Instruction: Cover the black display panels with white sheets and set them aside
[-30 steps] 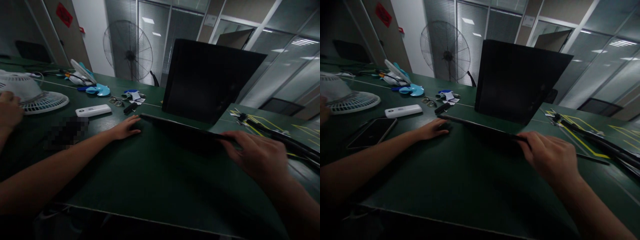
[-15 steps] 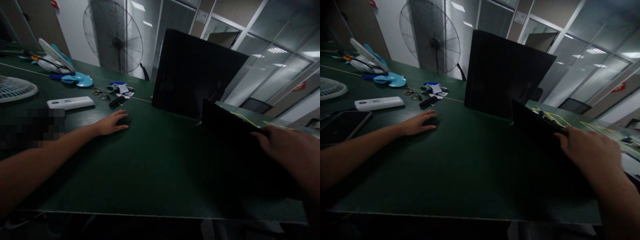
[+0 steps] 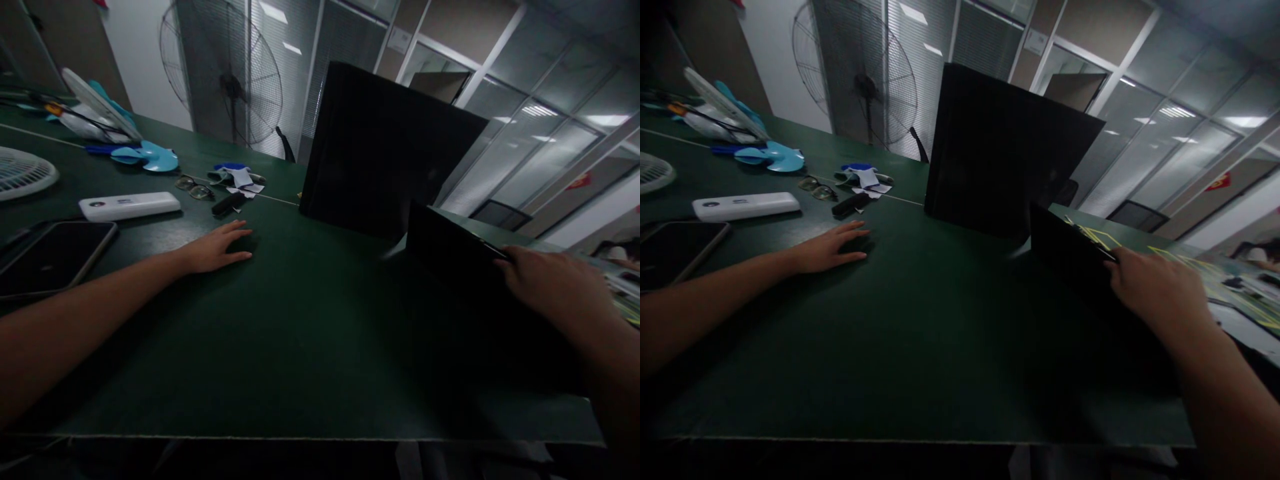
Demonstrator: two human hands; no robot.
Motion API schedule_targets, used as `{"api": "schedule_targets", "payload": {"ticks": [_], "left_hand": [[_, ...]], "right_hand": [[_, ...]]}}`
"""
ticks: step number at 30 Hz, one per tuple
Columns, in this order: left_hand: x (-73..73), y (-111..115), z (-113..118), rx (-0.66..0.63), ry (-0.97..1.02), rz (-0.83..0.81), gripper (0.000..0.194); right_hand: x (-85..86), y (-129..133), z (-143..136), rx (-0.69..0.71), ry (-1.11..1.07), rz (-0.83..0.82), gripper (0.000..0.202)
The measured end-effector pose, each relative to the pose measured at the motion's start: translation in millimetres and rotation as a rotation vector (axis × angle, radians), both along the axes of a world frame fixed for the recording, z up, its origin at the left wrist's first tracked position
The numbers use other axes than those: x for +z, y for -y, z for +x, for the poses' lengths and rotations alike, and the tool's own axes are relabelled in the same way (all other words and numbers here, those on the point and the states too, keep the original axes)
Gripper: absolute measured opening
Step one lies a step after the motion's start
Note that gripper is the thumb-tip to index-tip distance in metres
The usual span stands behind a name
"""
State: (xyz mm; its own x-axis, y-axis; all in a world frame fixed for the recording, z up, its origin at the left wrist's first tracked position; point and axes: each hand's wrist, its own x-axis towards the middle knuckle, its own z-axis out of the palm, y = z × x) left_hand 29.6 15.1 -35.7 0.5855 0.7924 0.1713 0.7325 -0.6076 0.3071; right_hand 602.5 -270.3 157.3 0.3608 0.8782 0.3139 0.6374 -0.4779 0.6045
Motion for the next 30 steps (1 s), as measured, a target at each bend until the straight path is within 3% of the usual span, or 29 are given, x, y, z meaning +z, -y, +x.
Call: {"api": "schedule_targets", "payload": {"ticks": [3,5,7,10,13,18,20,22,24,26,28,30], "left_hand": [[0.6,1,1,0.002,0.009,-0.001,0.100],[0.8,1,1,-0.002,0.012,0.004,0.100],[1.3,0,0,-0.002,0.011,0.009,0.102],[4.1,2,1,-0.009,0.029,0.006,0.104],[9.6,7,1,0.003,0.088,-0.006,0.104],[20.4,20,3,-0.023,0.154,-0.006,0.102],[23.0,23,4,-0.065,0.108,0.000,0.099],[23.9,24,5,-0.125,0.016,-0.005,0.091],[23.4,22,7,-0.173,-0.075,-0.026,0.084],[22.3,21,7,-0.173,-0.121,-0.048,0.081],[21.9,21,8,-0.142,-0.127,-0.055,0.079],[23.4,23,9,-0.118,-0.135,-0.045,0.077]], "right_hand": [[0.3,8,-19,0.051,0.007,0.027,0.040],[-3.9,17,-36,0.166,0.036,0.076,0.036],[-13.6,28,-61,0.413,0.095,0.137,0.031],[-38.5,44,-109,0.900,0.100,0.220,0.030],[-72.7,50,-158,1.194,0.002,0.165,0.033],[-132.8,32,-196,1.345,-0.040,0.097,0.037],[-146.4,15,-197,1.411,-0.078,0.081,0.036],[-147.8,-7,-191,1.500,-0.187,-0.010,0.033],[-138.3,-31,-178,1.403,-0.364,-0.165,0.037],[-125.0,-56,-157,1.077,-0.488,-0.208,0.039],[-116.0,-76,-130,0.750,-0.482,-0.083,0.044],[-115.6,-89,-100,0.510,-0.450,0.023,0.050]]}}
